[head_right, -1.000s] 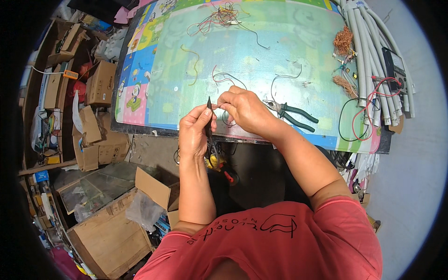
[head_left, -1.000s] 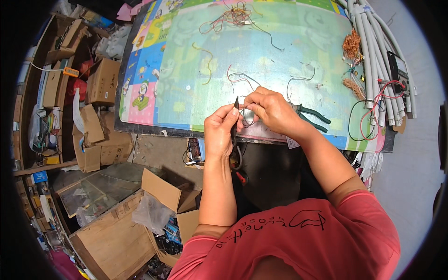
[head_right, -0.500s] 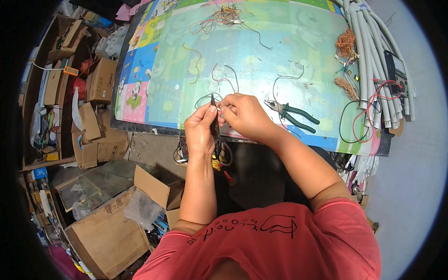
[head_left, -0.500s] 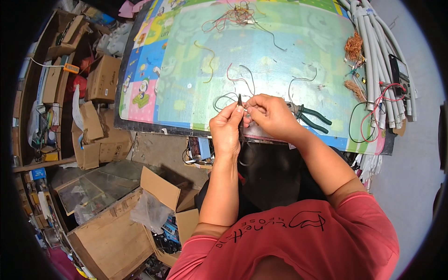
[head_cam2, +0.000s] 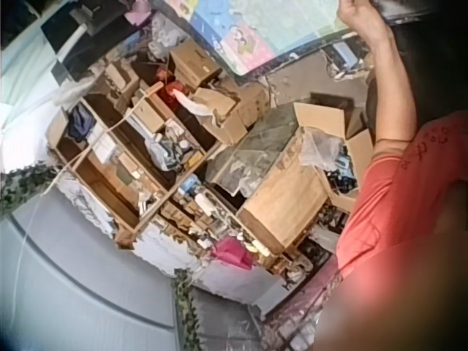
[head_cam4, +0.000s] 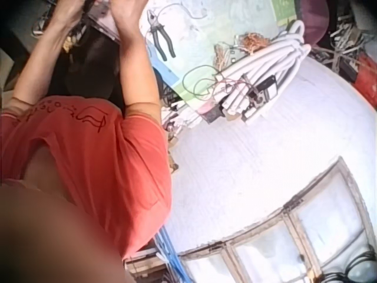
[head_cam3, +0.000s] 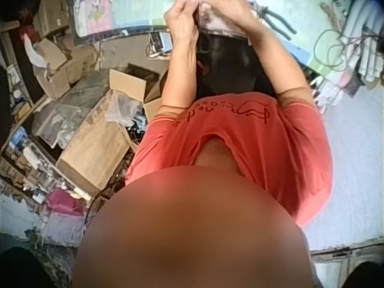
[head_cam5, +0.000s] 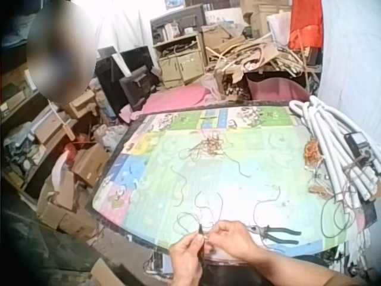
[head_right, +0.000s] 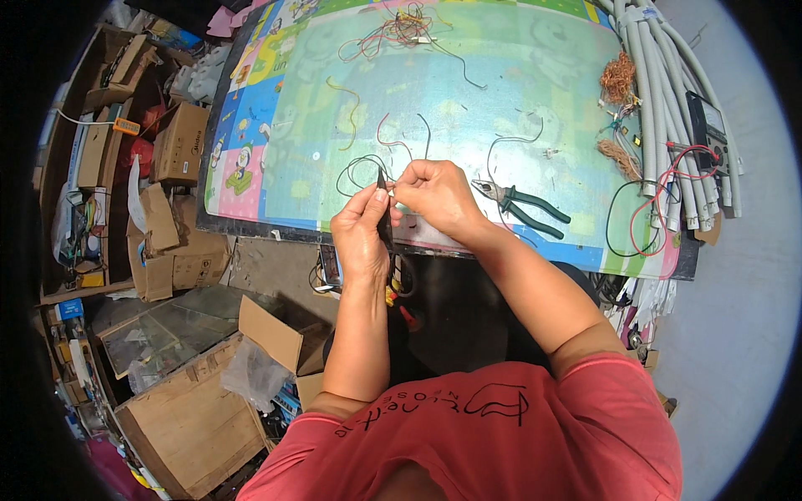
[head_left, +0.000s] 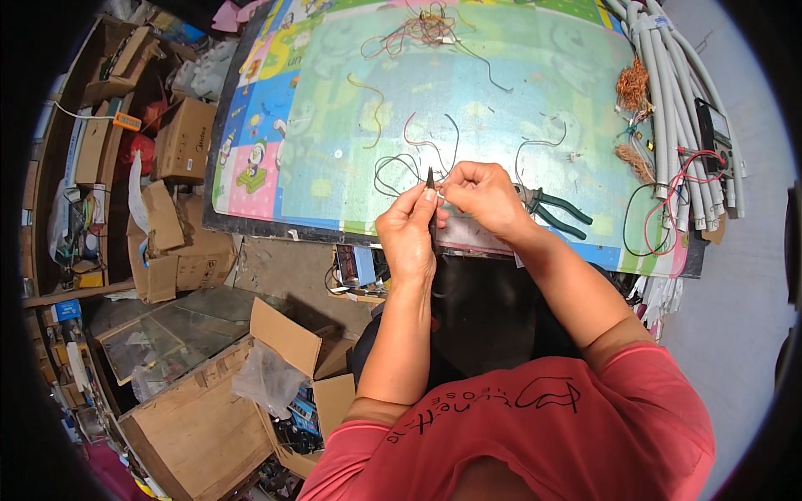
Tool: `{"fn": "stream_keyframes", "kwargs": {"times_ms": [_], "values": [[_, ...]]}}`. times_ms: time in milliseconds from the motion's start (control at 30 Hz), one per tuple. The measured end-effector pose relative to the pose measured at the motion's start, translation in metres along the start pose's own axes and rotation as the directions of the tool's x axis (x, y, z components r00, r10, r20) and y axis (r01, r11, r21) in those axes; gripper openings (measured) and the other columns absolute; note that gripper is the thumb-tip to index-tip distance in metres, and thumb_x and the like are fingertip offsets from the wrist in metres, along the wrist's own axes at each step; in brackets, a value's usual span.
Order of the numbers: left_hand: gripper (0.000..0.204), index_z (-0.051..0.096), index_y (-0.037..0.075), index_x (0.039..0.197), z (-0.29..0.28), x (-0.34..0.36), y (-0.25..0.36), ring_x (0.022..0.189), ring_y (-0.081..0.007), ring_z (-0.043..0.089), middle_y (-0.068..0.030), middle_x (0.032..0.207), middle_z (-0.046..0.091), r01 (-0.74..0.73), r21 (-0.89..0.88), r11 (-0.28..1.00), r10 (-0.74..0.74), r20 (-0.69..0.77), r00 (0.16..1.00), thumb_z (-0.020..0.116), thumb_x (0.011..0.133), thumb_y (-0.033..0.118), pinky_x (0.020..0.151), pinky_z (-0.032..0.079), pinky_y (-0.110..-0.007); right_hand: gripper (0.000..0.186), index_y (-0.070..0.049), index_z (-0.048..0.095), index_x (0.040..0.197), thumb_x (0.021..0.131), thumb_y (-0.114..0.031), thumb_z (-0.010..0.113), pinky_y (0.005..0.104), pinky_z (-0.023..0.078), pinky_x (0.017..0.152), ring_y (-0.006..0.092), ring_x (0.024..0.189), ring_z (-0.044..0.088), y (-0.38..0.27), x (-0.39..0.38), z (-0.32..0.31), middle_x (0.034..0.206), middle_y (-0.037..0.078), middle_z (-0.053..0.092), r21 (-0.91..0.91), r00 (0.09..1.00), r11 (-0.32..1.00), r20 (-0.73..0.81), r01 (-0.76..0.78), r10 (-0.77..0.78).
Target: The person strips insulation from multiple electrical wires using a knife and pliers, then twists the exposed strands. They repeat this process for several wires on a cluttered workbench.
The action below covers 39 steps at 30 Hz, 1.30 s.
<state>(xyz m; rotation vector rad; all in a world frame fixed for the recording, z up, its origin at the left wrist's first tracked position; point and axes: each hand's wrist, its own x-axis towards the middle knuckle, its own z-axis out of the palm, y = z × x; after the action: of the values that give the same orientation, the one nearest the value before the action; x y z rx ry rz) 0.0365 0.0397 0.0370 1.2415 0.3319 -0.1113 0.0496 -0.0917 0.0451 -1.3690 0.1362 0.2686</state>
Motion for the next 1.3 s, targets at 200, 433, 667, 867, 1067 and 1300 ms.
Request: {"fn": "stream_keyframes", "kwargs": {"times_ms": [200,433,667,867,1067,1300], "values": [[0.018,0.066,-0.007,0.102,-0.002,0.0,0.0,0.063,-0.0121,0.057,-0.0089,0.081,0.065,-0.008,-0.036,0.999,0.007,-0.008,1.0,0.062,0.087,0.003,0.057,0.045,-0.024,0.012,0.002,0.061,0.07,0.076,-0.008,0.064,0.0229,0.044,0.055,0.0072,0.061,0.055,0.016,0.008,-0.001,0.065,0.004,0.062,-0.117,0.996,0.992,-0.071,0.049,-0.058],[0.02,0.065,-0.008,0.103,-0.002,0.002,0.002,0.06,-0.0124,0.057,-0.0081,0.076,0.064,0.003,-0.069,0.998,-0.004,-0.021,1.0,0.063,0.086,0.002,0.054,0.046,-0.023,0.014,0.0,0.062,0.069,0.071,-0.013,0.066,0.0243,0.04,0.053,0.0054,0.059,0.048,0.028,0.015,-0.006,0.061,0.001,0.057,-0.199,0.988,0.978,-0.126,0.06,-0.086],[0.02,0.065,-0.008,0.103,-0.001,0.006,0.002,0.059,-0.0126,0.057,-0.009,0.078,0.065,-0.009,-0.116,0.993,0.008,-0.004,1.0,0.063,0.086,0.003,0.053,0.046,-0.024,0.015,0.0,0.063,0.07,0.071,-0.015,0.067,0.0248,0.039,0.051,0.0059,0.057,0.047,0.034,0.019,-0.011,0.059,0.0,0.056,-0.207,0.982,0.977,-0.165,0.058,-0.094],[0.024,0.062,-0.008,0.104,-0.001,0.009,0.003,0.064,-0.016,0.058,-0.0112,0.082,0.064,0.024,-0.121,0.992,-0.023,0.005,1.0,0.064,0.086,0.007,0.058,0.045,-0.026,0.015,0.0,0.064,0.071,0.071,-0.015,0.067,0.025,0.039,0.051,0.0059,0.057,0.047,0.036,0.024,-0.014,0.059,0.0,0.056,-0.192,0.974,0.98,-0.206,0.055,-0.095],[0.022,0.06,-0.008,0.104,0.001,0.011,0.006,0.067,-0.0162,0.057,-0.0107,0.082,0.062,0.034,-0.168,0.985,-0.03,0.021,0.999,0.063,0.088,0.007,0.06,0.045,-0.026,0.015,0.0,0.064,0.071,0.071,-0.015,0.067,0.0255,0.04,0.051,0.0065,0.057,0.048,0.036,0.026,-0.015,0.059,0.0,0.057,-0.155,0.971,0.987,-0.23,0.03,-0.065],[0.014,0.06,-0.003,0.101,-0.059,0.034,0.049,0.066,-0.0146,0.056,-0.0084,0.081,0.061,-0.21,-0.334,0.919,0.207,-0.045,0.977,0.057,0.091,0.006,0.06,0.046,-0.026,0.01,-0.003,0.062,0.067,0.076,-0.008,0.062,0.0249,0.039,0.051,0.0079,0.056,0.05,0.016,0.026,-0.083,0.059,-0.001,0.056,-0.097,0.906,0.995,-0.421,-0.009,-0.033]]}}
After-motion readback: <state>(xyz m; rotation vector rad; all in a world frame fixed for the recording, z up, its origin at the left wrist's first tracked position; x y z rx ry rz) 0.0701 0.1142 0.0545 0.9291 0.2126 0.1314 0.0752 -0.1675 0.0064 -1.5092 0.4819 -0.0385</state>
